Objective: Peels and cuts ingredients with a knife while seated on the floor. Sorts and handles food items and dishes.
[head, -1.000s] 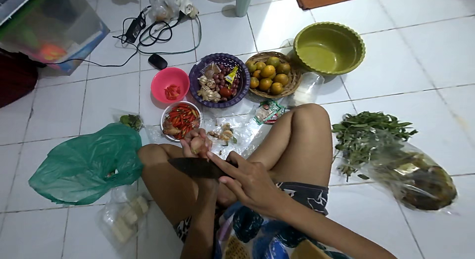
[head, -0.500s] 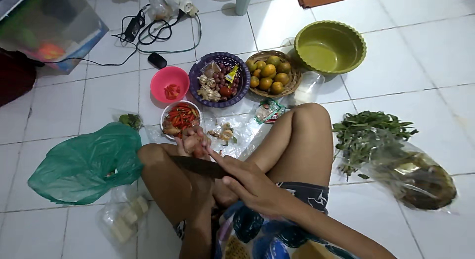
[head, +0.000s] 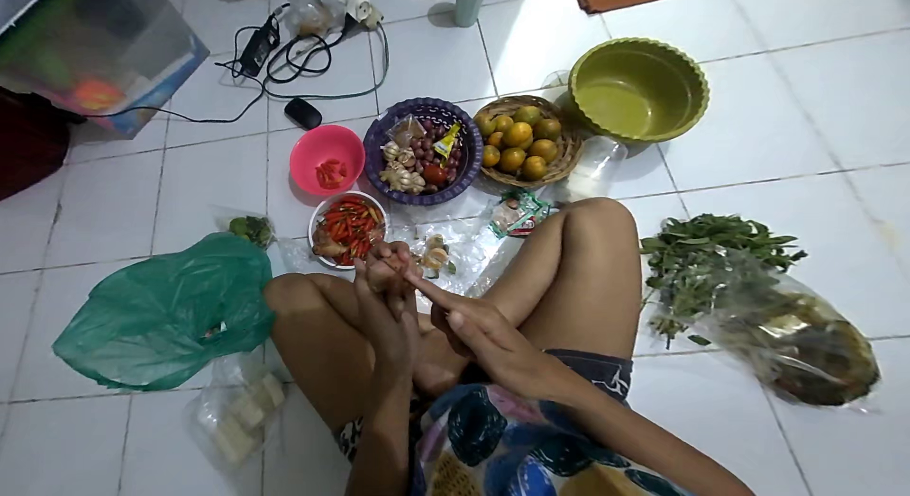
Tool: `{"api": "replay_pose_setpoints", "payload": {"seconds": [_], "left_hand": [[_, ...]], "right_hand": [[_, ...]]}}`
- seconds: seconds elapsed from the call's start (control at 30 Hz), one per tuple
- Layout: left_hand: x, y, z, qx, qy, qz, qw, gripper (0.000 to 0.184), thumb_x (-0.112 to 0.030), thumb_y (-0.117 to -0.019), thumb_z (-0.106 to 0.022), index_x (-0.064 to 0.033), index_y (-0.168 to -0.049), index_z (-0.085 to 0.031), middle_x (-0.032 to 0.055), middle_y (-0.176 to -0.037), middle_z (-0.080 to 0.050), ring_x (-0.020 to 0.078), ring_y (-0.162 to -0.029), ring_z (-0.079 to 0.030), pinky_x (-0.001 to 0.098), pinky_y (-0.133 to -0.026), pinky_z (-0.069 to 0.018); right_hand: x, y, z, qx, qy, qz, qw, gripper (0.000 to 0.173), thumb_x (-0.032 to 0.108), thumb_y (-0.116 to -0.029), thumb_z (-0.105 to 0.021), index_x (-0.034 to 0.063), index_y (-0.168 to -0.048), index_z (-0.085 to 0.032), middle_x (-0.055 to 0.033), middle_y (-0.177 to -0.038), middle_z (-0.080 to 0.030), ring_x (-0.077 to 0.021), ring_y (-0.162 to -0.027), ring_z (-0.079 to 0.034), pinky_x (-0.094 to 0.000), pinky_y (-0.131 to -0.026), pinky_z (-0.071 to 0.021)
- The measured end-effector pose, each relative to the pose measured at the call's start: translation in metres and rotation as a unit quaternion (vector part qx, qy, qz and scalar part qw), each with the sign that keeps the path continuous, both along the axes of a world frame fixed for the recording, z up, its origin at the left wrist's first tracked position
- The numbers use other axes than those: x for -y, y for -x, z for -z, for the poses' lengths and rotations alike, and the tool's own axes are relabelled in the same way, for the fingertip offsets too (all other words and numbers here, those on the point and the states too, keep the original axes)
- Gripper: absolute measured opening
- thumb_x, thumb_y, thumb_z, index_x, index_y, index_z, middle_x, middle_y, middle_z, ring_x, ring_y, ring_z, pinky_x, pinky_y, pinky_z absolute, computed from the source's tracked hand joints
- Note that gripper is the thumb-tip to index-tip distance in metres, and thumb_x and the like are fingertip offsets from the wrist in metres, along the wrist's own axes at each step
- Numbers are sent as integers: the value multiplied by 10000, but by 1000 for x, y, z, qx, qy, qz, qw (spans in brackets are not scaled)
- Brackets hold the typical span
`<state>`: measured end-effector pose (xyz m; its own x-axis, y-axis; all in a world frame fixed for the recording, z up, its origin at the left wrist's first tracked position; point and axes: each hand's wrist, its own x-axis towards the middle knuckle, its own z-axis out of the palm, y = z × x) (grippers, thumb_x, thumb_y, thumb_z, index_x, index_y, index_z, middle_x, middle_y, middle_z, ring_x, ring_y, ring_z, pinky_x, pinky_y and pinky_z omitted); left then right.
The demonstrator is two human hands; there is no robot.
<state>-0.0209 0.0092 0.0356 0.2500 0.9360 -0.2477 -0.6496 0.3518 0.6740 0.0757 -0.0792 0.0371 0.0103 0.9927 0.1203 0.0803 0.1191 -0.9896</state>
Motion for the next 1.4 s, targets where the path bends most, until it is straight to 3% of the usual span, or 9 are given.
{"api": "replay_pose_setpoints", "payload": {"seconds": [0.13,0.27,0.37,0.47,0.6,0.8,1.1,1.3,1.4], "left_hand": [[-11,4,23,94,-50,60,993,509,-428,-1089,-256,-135,-887,-621,-32,-759,-660,40,-619,-616,165,-583,-510],[-20,6,30,100,-76,103,987,393,-479,-1012,-474,-198,-810,-659,-44,-753,-699,35,-597,-631,170,-559,-503],[-10,2,23,106,-63,52,991,448,-404,-1085,-338,-130,-879,-626,-21,-782,-670,51,-626,-627,170,-587,-519],[-1,0,9,90,-20,7,996,536,-329,-1108,-152,-123,-887,-594,-17,-779,-629,49,-692,-626,173,-654,-537],[-1,1,0,80,-31,-20,996,427,-201,-1084,-244,-128,-890,-617,4,-826,-665,77,-761,-668,217,-722,-574],[0,3,-4,138,35,-7,990,501,-148,-1089,-169,-84,-918,-635,50,-908,-730,110,-833,-721,230,-776,-595],[-7,11,4,296,105,42,949,422,-148,-1096,-262,-7,-999,-648,119,-1000,-727,153,-848,-722,229,-818,-579],[-23,3,4,67,218,-47,972,550,-451,-1112,-135,-58,-1130,-520,74,-979,-671,123,-827,-693,227,-753,-579],[-45,8,28,-13,271,-78,959,380,-387,-1116,-268,-69,-1153,-474,79,-951,-585,146,-828,-653,256,-779,-567]], "right_hand": [[3,-3,-5,112,-14,-22,993,574,398,-1110,-323,25,-1527,-455,-157,-1186,-695,-112,-906,-655,-268,-808,-533],[3,-2,-5,196,-29,10,980,521,413,-1094,-364,121,-1479,-558,-109,-856,-615,-156,-651,-544,-295,-560,-451],[3,-2,-1,201,-45,42,978,512,420,-1100,-335,148,-1430,-617,-92,-811,-588,-124,-624,-513,-256,-550,-431],[3,-2,2,90,-16,46,995,551,414,-1112,-318,61,-1450,-572,-34,-833,-575,-18,-654,-466,-160,-609,-416],[4,-5,0,-56,24,24,998,560,369,-1118,-323,-26,-1486,-473,63,-842,-535,82,-626,-376,-88,-567,-348],[6,-7,-4,-22,38,29,999,614,432,-1116,-269,2,-1524,-425,63,-861,-526,68,-619,-377,-101,-561,-357],[10,-16,-4,-14,59,73,995,580,392,-1117,-284,-8,-1506,-440,83,-817,-487,61,-583,-377,-110,-526,-363],[-7,-29,26,22,222,147,964,448,261,-1115,-366,24,-1457,-532,18,-833,-630,17,-507,-408,-172,-488,-380],[-17,-38,59,-37,326,152,932,437,267,-1119,-391,66,-1489,-507,-34,-844,-689,-20,-459,-421,-202,-443,-364]]}}
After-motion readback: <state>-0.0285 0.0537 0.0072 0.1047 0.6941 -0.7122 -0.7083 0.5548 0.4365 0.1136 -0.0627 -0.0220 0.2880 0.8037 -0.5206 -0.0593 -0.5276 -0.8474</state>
